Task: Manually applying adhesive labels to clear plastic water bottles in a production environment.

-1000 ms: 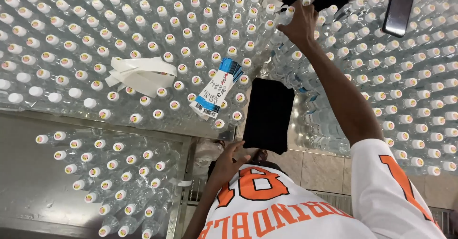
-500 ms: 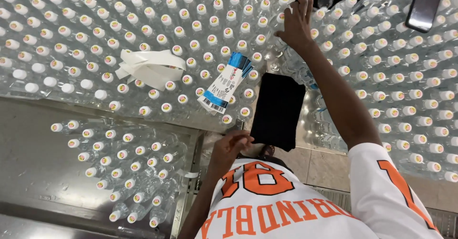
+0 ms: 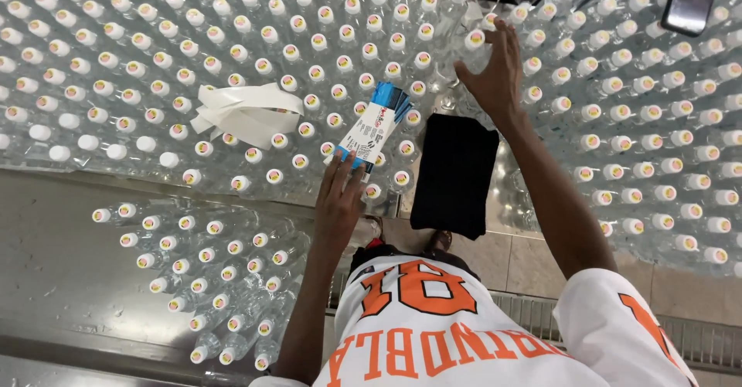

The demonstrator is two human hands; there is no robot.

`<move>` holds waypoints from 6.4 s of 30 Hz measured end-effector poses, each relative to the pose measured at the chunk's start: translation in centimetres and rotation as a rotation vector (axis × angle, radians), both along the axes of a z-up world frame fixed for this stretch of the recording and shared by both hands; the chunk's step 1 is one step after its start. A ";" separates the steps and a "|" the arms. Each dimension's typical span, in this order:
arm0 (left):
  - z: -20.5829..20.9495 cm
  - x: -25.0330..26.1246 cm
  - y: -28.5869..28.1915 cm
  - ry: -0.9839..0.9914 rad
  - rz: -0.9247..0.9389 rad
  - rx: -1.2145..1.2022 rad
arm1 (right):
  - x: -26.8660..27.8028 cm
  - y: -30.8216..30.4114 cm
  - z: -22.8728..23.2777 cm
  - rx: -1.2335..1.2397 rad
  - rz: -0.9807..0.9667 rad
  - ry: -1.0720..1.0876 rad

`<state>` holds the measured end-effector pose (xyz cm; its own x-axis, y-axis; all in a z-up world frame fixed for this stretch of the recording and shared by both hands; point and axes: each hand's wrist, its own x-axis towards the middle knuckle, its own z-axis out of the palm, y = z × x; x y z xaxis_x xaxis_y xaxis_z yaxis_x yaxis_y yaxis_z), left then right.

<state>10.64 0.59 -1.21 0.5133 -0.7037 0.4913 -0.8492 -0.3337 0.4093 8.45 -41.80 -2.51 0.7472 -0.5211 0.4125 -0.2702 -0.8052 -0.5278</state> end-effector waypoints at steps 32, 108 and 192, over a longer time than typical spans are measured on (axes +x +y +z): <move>-0.6 1.7 -0.6 0.180 0.124 -0.400 | -13.9 12.4 -15.5 0.814 -0.239 0.470; 5.4 -13.5 -16.9 1.261 0.004 -0.661 | -29.6 12.7 5.7 0.909 -0.186 -0.301; 4.3 -5.3 -9.8 1.786 -0.254 -0.348 | -23.1 16.4 13.1 0.465 0.365 -0.362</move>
<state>5.30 -9.18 3.09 0.4350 -0.8364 -0.3336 0.6155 0.0058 0.7881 -14.69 -25.36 10.55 0.7663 -0.4453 0.4632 0.2332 -0.4791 -0.8463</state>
